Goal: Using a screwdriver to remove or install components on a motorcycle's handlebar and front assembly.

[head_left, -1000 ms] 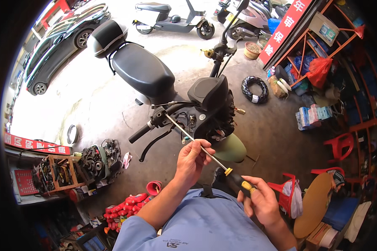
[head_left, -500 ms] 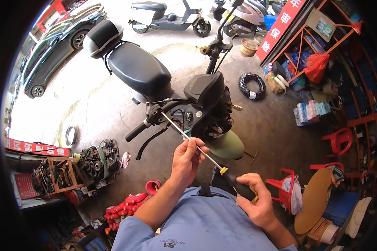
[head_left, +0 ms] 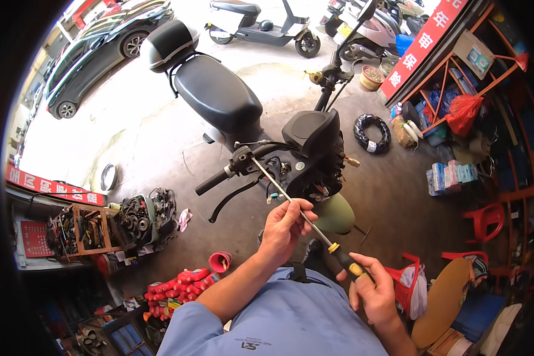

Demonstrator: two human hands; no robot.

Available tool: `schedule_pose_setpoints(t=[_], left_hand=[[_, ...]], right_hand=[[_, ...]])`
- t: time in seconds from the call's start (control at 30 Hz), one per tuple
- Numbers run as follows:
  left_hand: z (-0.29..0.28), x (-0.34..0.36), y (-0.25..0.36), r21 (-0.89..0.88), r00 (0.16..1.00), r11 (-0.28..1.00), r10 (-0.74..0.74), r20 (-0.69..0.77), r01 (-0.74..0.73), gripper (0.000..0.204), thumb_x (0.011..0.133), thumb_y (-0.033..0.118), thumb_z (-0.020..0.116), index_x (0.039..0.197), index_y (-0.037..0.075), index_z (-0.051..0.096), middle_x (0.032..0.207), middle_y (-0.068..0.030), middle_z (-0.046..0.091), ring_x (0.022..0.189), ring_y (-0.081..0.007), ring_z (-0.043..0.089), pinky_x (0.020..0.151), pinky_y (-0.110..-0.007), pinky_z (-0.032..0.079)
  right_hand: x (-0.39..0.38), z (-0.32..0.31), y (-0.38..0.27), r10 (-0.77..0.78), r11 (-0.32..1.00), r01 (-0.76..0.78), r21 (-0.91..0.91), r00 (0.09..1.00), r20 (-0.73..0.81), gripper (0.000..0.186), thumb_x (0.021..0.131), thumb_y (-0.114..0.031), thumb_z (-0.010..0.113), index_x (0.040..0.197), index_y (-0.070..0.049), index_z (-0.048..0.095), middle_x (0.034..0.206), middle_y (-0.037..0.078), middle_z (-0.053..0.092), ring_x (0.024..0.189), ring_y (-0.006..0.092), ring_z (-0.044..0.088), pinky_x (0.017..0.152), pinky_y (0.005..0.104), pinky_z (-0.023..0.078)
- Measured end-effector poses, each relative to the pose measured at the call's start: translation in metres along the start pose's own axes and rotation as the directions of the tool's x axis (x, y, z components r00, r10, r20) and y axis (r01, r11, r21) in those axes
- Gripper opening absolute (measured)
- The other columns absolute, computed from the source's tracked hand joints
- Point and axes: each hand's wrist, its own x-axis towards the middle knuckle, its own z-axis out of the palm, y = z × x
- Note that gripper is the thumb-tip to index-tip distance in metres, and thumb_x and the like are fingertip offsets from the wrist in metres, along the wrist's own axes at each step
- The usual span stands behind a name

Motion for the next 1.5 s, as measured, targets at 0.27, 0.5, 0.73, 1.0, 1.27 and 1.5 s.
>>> schedule_pose_setpoints(t=[0.27,0.5,0.73,1.0,1.27,1.5], left_hand=[[-0.004,0.001,0.001,0.005,1.0,1.0,0.015,-0.026,-0.015,0.029,0.101,0.029,0.05,0.1,0.002,0.06,0.083,-0.0099,0.068,0.063,-0.0103,0.058,0.06,-0.023,0.046],[-0.002,0.001,0.004,-0.013,1.0,1.0,-0.003,-0.008,0.003,0.029,0.101,0.029,0.049,0.101,0.002,0.06,0.086,-0.0104,0.069,0.065,-0.0105,0.058,0.061,-0.023,0.046],[-0.004,0.0,0.004,-0.012,1.0,1.0,-0.009,0.003,0.009,0.029,0.101,0.029,0.049,0.102,0.002,0.06,0.086,-0.0101,0.069,0.065,-0.011,0.059,0.061,-0.023,0.046],[-0.005,0.001,0.002,-0.021,1.0,1.0,-0.01,0.011,0.011,0.03,0.102,0.028,0.047,0.104,0.001,0.06,0.087,-0.0102,0.069,0.066,-0.0112,0.059,0.061,-0.023,0.046],[-0.002,0.004,0.003,-0.016,1.0,1.0,-0.011,0.0,0.011,0.03,0.102,0.028,0.047,0.104,0.001,0.06,0.087,-0.0101,0.068,0.065,-0.0113,0.058,0.061,-0.023,0.047],[-0.004,0.006,0.002,-0.009,1.0,1.0,0.007,0.0,-0.007,0.031,0.102,0.029,0.047,0.103,0.001,0.06,0.087,-0.0107,0.068,0.065,-0.0113,0.058,0.061,-0.023,0.046]], right_hand=[[0.0,-0.005,0.002,0.08,0.974,-0.088,0.207,0.996,0.048,0.045,0.079,0.006,0.062,0.123,0.002,0.051,0.111,0.015,0.057,0.086,0.0188,0.06,0.077,0.0274,0.049],[0.007,0.006,-0.005,-0.331,0.868,0.338,-0.365,0.94,0.084,0.047,0.086,-0.001,0.058,0.13,0.003,0.042,0.107,0.017,0.056,0.068,0.017,0.058,0.066,0.0274,0.049],[0.008,0.002,-0.001,-0.435,0.726,0.443,-0.526,0.888,0.148,0.042,0.084,0.005,0.054,0.126,0.004,0.048,0.108,0.012,0.054,0.061,0.0129,0.055,0.066,0.0284,0.049],[-0.001,0.005,-0.003,-0.012,0.979,-0.002,-0.202,0.998,-0.067,0.041,0.08,0.008,0.058,0.12,0.003,0.054,0.112,0.011,0.057,0.089,0.0164,0.059,0.074,0.0254,0.049],[0.004,-0.002,-0.006,-0.015,0.997,0.019,0.073,0.998,-0.058,0.042,0.074,0.005,0.065,0.114,-0.001,0.057,0.113,0.016,0.057,0.095,0.0211,0.058,0.085,0.03,0.047],[0.001,-0.006,-0.006,0.285,0.659,-0.279,0.698,0.952,0.111,0.035,0.078,0.006,0.062,0.112,0.001,0.058,0.109,0.014,0.057,0.09,0.0196,0.06,0.081,0.0273,0.048]])
